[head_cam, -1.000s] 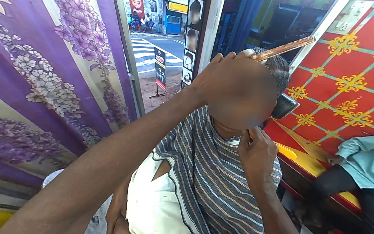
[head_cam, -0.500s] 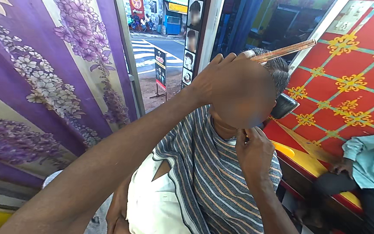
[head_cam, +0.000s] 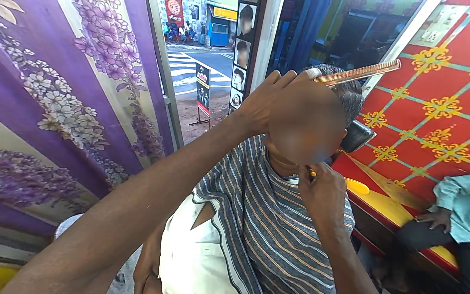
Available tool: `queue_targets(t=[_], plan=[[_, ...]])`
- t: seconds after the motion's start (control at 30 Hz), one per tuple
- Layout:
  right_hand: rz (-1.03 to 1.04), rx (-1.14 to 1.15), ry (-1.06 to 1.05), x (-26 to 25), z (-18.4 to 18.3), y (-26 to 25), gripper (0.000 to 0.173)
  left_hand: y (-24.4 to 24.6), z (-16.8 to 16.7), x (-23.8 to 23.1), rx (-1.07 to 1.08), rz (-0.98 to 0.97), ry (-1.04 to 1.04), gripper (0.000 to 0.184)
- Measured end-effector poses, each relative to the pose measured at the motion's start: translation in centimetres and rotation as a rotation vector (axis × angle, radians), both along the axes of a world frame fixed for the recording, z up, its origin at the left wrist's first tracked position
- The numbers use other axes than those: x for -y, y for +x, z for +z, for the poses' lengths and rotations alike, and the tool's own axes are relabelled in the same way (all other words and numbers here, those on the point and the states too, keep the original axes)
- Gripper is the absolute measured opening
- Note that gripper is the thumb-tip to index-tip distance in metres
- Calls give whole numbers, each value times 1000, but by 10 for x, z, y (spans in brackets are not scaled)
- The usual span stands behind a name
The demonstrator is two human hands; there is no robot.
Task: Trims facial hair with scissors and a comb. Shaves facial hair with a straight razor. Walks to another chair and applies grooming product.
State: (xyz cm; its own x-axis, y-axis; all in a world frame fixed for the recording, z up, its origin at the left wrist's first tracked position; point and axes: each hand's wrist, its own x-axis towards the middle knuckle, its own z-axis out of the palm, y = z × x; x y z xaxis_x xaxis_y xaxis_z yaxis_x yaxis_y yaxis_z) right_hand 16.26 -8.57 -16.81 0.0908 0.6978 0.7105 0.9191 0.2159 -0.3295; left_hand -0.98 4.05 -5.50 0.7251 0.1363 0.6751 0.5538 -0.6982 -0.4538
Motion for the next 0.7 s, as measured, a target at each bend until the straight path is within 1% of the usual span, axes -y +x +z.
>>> queue_targets(t=[0.17,0.47,0.6,0.7], plan=[[5,-29,-20,0,1,1,16,0,0,0,6,-2,8,84],[22,-2,-25,0,1,5,17,2,1,2,9,0,-8,83],[9,-10,30,1,-1,5,18,2,2,2,7,2,-11,84],[-12,8,18,2,-4,5,19,2,2,2,5,4,-7,82]])
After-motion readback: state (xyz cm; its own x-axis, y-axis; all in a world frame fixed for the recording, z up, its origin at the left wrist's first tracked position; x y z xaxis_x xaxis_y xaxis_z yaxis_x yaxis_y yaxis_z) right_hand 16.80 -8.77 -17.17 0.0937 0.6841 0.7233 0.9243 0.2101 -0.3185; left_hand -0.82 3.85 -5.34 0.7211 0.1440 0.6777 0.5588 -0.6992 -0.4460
